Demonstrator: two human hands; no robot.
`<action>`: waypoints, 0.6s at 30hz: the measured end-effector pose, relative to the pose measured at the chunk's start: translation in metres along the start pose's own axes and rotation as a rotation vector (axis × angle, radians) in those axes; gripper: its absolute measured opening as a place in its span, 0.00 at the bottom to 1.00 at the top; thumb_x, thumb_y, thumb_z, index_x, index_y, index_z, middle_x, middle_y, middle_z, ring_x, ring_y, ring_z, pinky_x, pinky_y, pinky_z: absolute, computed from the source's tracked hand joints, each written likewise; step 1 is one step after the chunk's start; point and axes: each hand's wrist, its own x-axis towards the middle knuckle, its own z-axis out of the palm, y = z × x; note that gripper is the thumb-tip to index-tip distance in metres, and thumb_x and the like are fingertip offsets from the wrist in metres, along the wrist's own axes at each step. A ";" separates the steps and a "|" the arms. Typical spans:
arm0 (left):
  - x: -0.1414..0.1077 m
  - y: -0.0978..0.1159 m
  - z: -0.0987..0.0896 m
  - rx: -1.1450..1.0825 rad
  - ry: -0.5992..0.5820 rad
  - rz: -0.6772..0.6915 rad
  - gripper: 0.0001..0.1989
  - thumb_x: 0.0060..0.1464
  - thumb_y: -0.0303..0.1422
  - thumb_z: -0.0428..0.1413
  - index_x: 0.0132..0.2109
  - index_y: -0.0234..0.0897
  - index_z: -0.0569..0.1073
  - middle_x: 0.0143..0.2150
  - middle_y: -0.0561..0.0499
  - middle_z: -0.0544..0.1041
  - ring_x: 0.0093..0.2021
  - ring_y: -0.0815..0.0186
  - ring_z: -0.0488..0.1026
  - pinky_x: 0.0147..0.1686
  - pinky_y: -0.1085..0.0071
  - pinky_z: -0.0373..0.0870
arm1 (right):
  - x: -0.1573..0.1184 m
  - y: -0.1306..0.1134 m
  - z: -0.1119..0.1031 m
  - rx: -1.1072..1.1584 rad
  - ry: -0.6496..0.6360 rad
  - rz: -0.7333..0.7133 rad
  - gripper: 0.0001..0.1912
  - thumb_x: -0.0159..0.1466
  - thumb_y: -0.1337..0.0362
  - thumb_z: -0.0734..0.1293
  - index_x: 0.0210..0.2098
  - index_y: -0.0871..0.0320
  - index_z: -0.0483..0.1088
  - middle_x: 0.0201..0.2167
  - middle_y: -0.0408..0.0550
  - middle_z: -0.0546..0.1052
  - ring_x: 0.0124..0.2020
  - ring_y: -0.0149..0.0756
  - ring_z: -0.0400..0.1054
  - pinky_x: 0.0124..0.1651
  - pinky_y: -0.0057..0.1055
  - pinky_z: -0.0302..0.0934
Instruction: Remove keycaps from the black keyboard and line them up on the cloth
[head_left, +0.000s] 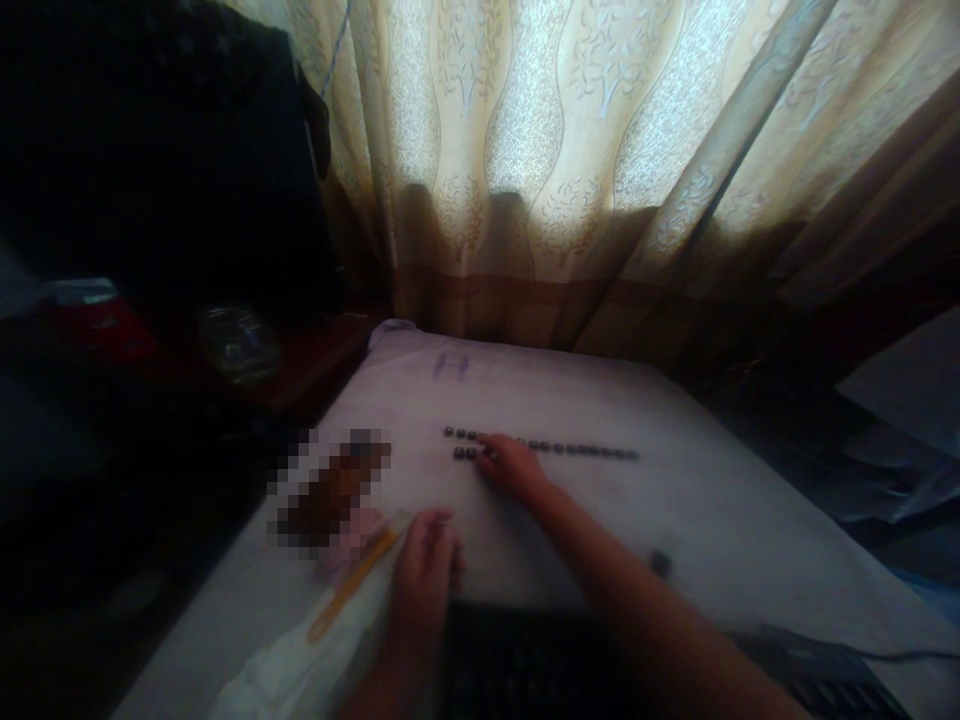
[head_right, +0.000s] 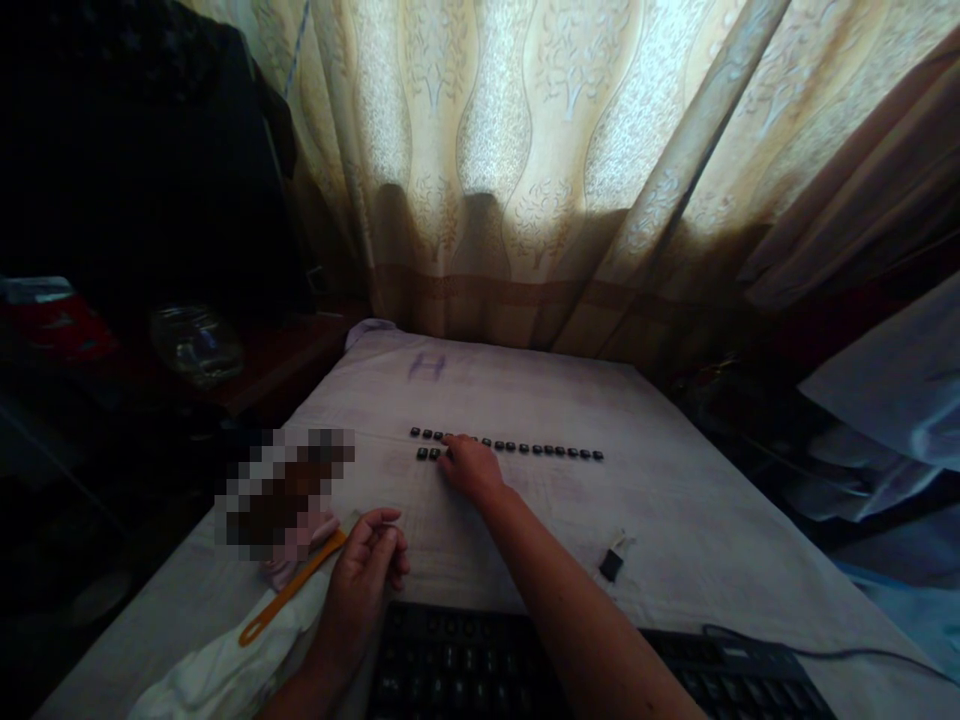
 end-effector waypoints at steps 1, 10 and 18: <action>0.000 0.000 0.000 0.002 -0.001 0.009 0.16 0.47 0.42 0.55 0.41 0.38 0.68 0.24 0.57 0.69 0.22 0.72 0.67 0.19 0.77 0.62 | -0.004 0.003 -0.003 -0.012 -0.001 0.006 0.18 0.63 0.64 0.60 0.51 0.57 0.68 0.46 0.50 0.75 0.45 0.38 0.69 0.45 0.29 0.58; 0.004 -0.001 -0.001 0.042 -0.028 0.065 0.14 0.47 0.39 0.54 0.41 0.38 0.67 0.25 0.58 0.69 0.21 0.72 0.66 0.18 0.78 0.63 | -0.084 0.094 -0.059 -0.193 -0.163 0.139 0.13 0.62 0.66 0.60 0.38 0.56 0.76 0.40 0.52 0.78 0.41 0.44 0.70 0.41 0.34 0.60; 0.000 0.005 0.001 0.125 -0.065 0.113 0.14 0.48 0.38 0.53 0.41 0.37 0.67 0.26 0.57 0.69 0.24 0.72 0.67 0.20 0.77 0.64 | -0.153 0.158 -0.085 -0.303 -0.339 0.217 0.24 0.58 0.76 0.58 0.49 0.49 0.71 0.48 0.50 0.73 0.43 0.44 0.70 0.39 0.35 0.60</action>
